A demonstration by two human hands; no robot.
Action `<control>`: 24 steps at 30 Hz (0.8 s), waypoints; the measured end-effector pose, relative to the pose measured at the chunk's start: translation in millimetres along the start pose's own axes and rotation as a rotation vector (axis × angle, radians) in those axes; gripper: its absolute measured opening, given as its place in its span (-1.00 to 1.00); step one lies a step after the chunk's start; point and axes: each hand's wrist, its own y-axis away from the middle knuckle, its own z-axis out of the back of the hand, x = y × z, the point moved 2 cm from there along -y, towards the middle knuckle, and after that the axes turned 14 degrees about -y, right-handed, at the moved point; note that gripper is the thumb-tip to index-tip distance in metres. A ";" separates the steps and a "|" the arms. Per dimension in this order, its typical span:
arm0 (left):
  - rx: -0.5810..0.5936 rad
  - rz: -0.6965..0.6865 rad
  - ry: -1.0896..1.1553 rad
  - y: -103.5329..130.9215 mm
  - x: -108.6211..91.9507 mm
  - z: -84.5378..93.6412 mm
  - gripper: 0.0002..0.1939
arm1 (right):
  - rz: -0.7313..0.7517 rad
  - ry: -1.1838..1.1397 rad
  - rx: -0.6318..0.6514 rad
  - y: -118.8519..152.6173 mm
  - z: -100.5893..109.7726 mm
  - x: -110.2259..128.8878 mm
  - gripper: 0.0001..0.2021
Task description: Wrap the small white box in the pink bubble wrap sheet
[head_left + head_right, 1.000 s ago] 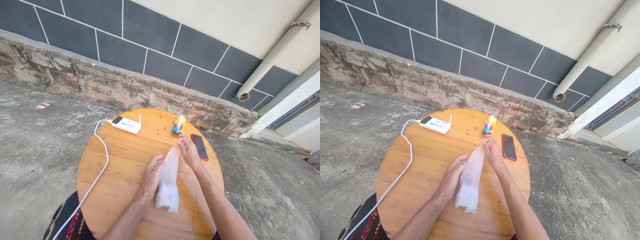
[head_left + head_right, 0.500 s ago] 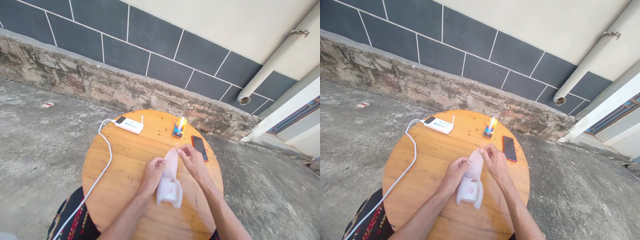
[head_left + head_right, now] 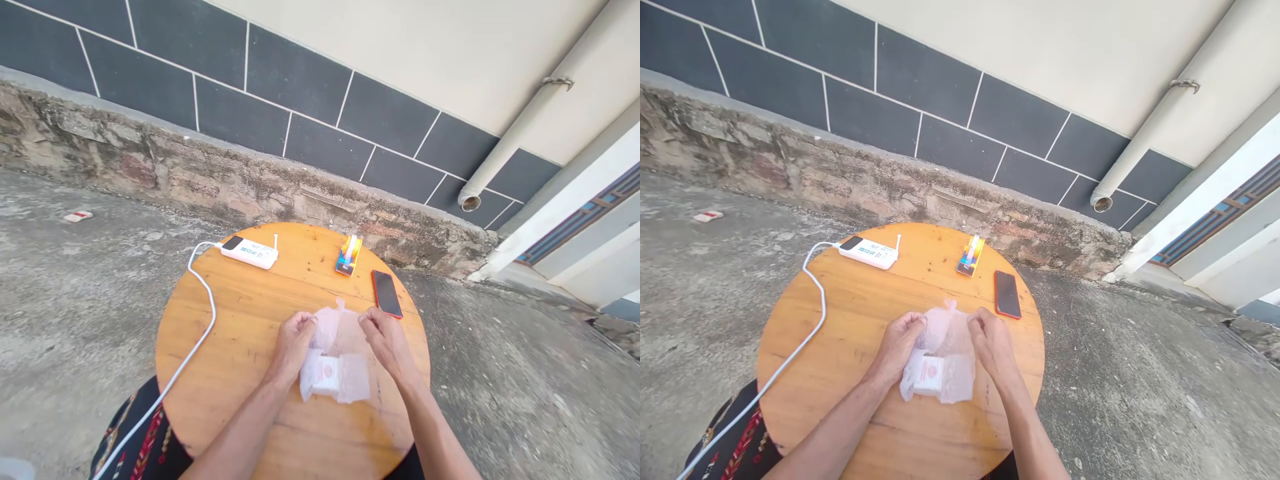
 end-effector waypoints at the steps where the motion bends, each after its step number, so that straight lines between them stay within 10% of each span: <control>1: -0.004 0.001 0.000 -0.2 0.3 0.3 -0.73 | -0.013 -0.088 -0.001 1.4 3.7 -5.8 -0.75; 24: -0.024 -0.128 -0.338 8.7 -30.3 19.1 -0.74 | -0.033 -0.604 -0.216 -4.1 -7.3 -54.7 -0.69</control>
